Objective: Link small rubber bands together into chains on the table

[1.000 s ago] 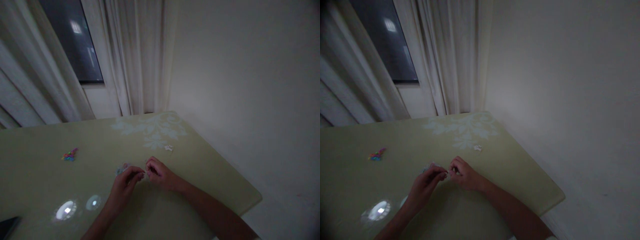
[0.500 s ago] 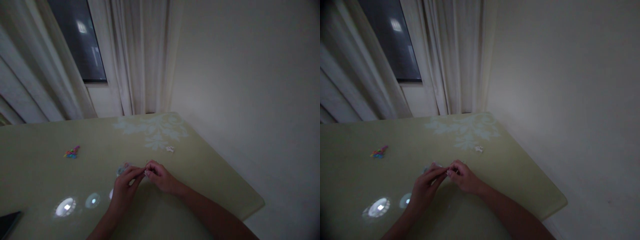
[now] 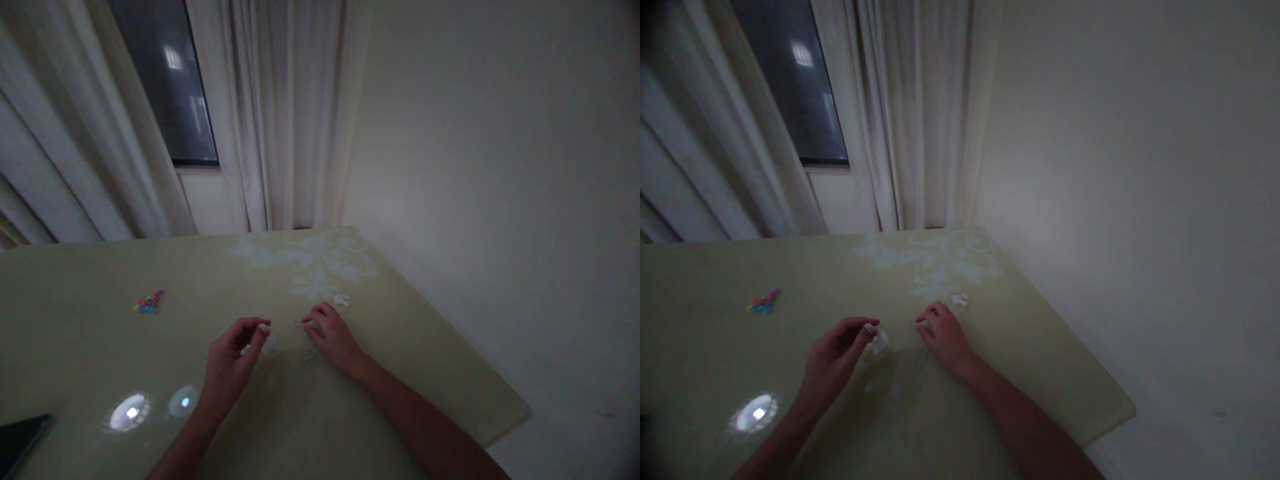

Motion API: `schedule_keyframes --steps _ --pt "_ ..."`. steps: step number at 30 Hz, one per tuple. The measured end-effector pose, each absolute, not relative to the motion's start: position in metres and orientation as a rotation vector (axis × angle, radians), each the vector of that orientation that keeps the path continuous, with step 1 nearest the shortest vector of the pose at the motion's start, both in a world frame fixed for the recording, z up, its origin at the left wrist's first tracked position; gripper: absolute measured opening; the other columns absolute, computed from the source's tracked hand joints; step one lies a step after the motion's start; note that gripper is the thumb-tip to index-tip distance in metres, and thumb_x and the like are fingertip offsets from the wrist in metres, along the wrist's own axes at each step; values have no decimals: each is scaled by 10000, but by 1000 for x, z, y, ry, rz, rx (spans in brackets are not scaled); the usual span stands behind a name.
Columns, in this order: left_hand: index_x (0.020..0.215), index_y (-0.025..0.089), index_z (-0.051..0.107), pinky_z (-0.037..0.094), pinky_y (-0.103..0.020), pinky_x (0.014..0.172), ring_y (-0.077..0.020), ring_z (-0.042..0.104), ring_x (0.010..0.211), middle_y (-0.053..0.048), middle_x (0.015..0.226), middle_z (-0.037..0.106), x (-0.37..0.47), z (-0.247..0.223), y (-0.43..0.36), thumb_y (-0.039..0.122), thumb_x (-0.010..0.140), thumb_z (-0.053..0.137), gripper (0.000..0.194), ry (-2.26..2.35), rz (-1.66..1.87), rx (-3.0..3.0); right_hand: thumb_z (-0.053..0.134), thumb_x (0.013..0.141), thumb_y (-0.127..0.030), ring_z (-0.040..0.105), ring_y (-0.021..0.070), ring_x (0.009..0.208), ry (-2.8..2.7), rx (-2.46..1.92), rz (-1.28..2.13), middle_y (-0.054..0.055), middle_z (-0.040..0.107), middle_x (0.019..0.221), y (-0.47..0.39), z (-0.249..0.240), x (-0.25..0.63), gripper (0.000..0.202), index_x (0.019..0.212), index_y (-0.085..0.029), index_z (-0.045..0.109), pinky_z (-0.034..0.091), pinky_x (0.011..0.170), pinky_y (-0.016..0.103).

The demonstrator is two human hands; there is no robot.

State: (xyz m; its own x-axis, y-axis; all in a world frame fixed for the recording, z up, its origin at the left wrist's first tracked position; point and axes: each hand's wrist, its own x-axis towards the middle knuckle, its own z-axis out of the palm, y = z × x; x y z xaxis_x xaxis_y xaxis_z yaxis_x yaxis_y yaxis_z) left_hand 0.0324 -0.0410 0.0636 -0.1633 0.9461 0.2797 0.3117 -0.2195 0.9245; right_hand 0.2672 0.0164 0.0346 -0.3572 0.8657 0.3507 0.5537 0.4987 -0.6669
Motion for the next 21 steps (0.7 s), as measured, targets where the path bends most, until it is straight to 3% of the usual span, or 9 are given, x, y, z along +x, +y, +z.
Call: schedule_keyframes --steps 4,8,13,17,21 --pt "910 183 702 625 -319 725 -218 774 776 -84 888 812 23 66 -32 544 814 757 377 1397 1461 1355 713 949 -193 571 227 1134 -2223 -1183 490 84 599 1194 24 28 265 173 1117 -221 745 456 1023 381" --pt "837 180 680 616 -309 701 -198 746 726 -74 838 794 19 73 -31 544 848 718 366 1380 1507 1321 673 980 -196 570 237 1085 -2324 -1204 387 89 614 1130 23 29 259 60 994 -192 731 463 980 391" --pt "862 184 726 599 -289 676 -199 740 715 -38 755 769 11 76 -29 520 826 747 338 1420 1497 1334 605 1001 -146 531 276 1092 -2435 -1279 271 126 608 1127 17 32 257 64 970 -163 658 441 966 441" --pt "907 195 756 606 -289 715 -205 757 763 -39 832 802 11 73 -30 496 781 804 330 1399 1474 1336 597 1004 -137 554 224 1045 -2224 -1130 621 77 591 1078 10 36 257 69 953 -181 610 460 951 365" --pt "886 200 774 595 -270 700 -197 744 743 -22 810 796 22 69 -38 460 776 824 287 1347 1407 1432 529 1054 -206 585 171 858 -1994 -1000 882 19 574 946 0 43 254 63 1012 -205 577 500 761 273"
